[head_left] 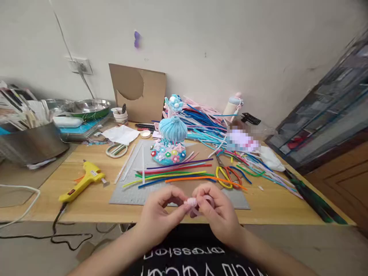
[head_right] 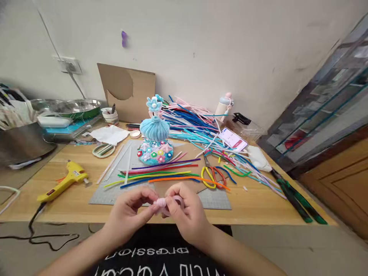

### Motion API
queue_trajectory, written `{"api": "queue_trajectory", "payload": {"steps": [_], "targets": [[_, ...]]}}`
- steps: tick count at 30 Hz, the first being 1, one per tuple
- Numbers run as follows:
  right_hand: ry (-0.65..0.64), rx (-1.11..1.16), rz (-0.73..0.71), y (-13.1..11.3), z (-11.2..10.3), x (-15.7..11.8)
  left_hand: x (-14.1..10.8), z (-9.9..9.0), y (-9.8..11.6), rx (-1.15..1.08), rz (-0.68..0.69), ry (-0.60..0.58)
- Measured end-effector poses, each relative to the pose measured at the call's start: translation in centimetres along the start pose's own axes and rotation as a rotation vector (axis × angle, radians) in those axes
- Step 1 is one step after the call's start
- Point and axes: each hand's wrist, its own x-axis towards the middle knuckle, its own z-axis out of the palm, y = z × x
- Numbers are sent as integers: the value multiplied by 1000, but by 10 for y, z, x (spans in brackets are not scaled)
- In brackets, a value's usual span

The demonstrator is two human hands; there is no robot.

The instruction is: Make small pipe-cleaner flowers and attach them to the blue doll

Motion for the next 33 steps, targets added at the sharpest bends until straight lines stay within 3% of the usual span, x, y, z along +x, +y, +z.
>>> {"api": "queue_trajectory", "payload": {"steps": [4,7,12,18,25,33], "targets": [[-77,52,113,1,2,3,1,-2,-5,29,36,108],[-97,22,120,2,2,4,2,-2,-7,-1,21,115],[4,14,-66,8,3,3,3,-1,-8,-197,-111,86],[26,-208,-227,12,2,3,5,2,-9,-391,-195,71],[-7,-287,-203,6,1,4,3,1,-7,-273,-111,108],[-60,-194,-155,9,1,4,0,0,-14,-140,-108,101]]}}
